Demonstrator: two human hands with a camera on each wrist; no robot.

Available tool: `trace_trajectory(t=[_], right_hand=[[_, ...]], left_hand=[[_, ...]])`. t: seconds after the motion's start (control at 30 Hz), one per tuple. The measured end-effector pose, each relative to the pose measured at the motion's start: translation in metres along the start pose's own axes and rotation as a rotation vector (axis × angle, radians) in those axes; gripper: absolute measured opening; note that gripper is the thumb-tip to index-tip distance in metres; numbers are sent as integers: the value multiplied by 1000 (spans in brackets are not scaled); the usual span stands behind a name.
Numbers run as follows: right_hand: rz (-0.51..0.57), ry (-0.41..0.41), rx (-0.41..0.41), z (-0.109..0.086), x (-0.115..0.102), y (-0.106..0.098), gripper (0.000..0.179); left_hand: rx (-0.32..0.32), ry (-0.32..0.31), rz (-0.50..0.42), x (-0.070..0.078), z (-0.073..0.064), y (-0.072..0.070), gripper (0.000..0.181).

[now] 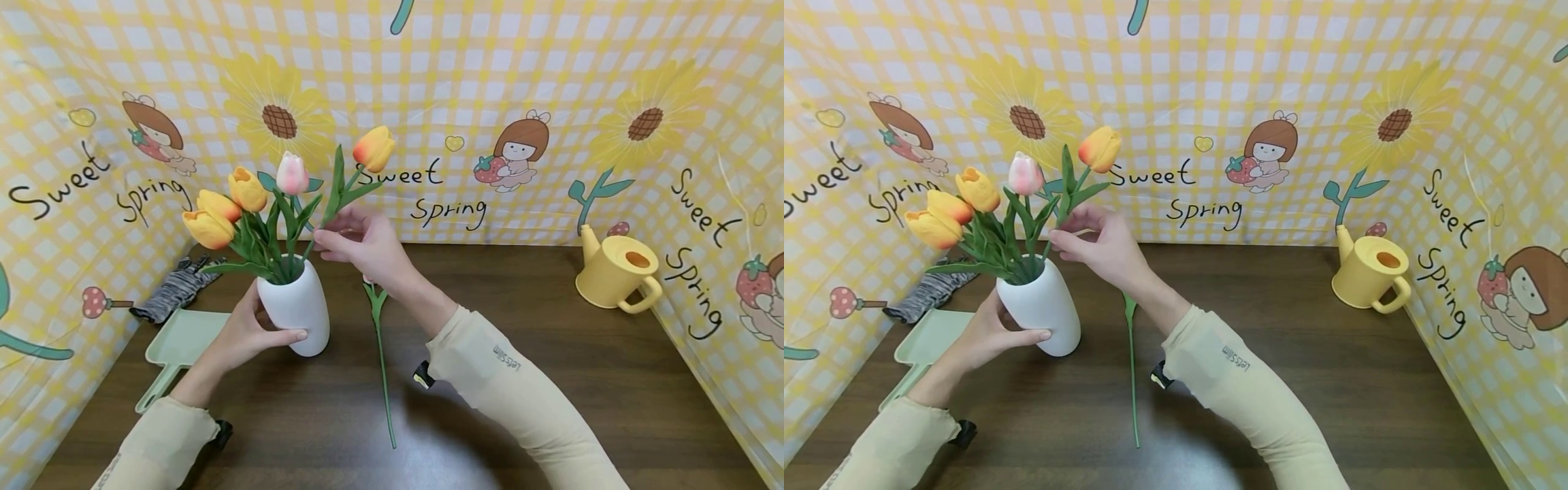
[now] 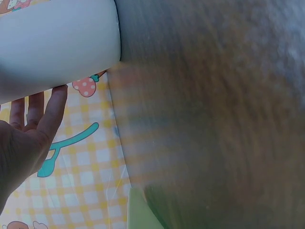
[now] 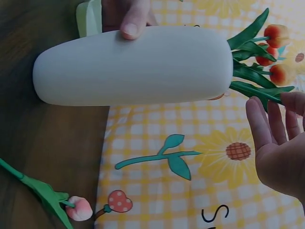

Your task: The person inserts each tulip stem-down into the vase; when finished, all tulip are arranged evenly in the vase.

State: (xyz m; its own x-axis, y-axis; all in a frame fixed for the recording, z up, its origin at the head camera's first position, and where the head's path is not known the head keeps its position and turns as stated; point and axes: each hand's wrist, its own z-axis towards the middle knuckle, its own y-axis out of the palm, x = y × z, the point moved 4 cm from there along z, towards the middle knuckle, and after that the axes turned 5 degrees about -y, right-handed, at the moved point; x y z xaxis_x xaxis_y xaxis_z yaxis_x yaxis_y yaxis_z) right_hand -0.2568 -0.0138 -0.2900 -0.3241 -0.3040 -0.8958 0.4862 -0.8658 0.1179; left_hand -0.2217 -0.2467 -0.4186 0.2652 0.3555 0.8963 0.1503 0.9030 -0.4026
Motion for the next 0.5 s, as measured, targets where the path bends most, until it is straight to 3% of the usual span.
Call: trace_trajectory(t=[0.3,0.5], right_hand=[[-214,-43,-51,1,11,3,12],[-252,-14,-68,2,16,7,15]], left_hand=[[-7,-8,-5,1,1,0,99],[-4,-9,6,0,1,0,100]])
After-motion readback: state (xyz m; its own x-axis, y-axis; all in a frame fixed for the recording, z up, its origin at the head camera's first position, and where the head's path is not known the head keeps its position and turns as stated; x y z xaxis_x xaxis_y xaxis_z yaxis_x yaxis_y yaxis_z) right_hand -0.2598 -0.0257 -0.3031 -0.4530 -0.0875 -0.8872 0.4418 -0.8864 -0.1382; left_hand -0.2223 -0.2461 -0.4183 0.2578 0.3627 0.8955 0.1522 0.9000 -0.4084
